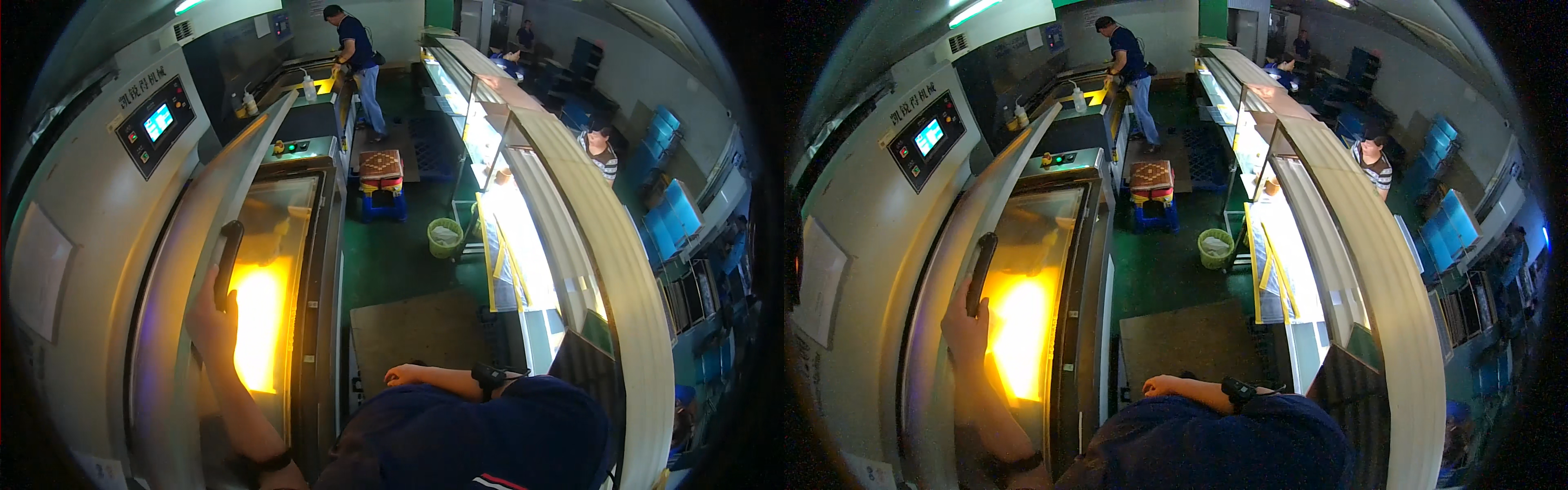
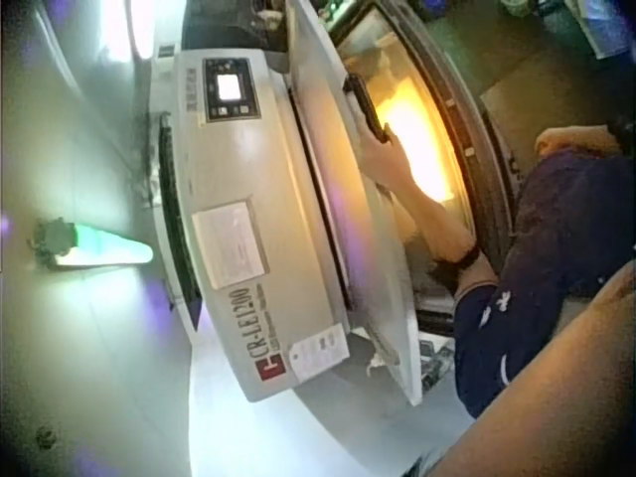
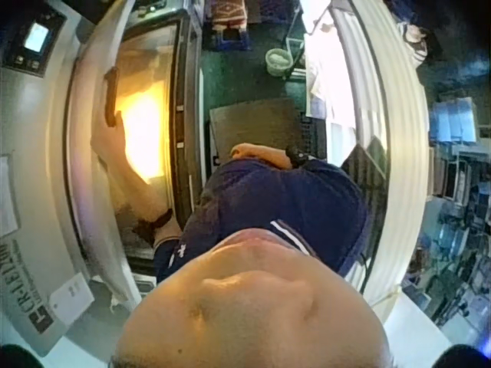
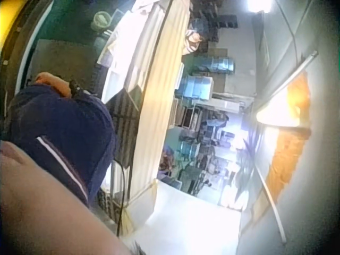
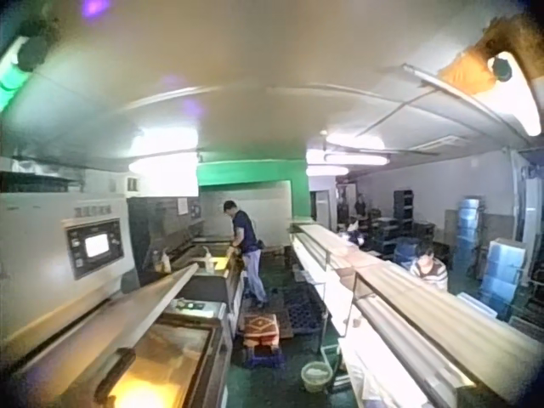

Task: Placing boards and printed sheets onto an LED exposure machine, aligning them, and operating the vacuum/exposure cycle.

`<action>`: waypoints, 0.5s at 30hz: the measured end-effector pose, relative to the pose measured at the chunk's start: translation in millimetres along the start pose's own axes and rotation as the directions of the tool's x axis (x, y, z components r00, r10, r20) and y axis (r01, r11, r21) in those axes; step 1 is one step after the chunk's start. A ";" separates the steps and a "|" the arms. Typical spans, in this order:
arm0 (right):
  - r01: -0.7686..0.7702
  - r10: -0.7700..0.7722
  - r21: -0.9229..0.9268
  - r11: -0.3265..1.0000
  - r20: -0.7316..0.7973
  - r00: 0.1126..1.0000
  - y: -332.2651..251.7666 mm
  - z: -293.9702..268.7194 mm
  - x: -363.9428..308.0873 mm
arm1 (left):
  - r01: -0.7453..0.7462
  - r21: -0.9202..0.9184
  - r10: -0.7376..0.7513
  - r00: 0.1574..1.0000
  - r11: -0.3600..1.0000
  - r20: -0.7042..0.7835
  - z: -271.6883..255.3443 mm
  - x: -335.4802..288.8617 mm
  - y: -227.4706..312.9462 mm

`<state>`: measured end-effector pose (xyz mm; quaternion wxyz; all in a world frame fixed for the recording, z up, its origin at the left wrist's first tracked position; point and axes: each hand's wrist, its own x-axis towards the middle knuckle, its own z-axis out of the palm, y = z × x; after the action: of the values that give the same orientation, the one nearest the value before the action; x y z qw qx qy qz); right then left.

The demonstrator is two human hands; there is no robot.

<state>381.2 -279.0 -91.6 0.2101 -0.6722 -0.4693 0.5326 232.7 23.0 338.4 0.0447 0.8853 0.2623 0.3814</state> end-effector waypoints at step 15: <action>-0.058 0.058 -0.006 0.998 -0.026 0.998 -3.5 -14.2 -13.0 | 0.006 -0.024 -0.005 0.999 1.000 0.042 0.6 -2.7 -0.7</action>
<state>392.9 -285.4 -77.1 0.1984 -0.6931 -0.4488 0.5281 231.3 22.3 336.1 0.0620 0.8917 0.2593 0.3658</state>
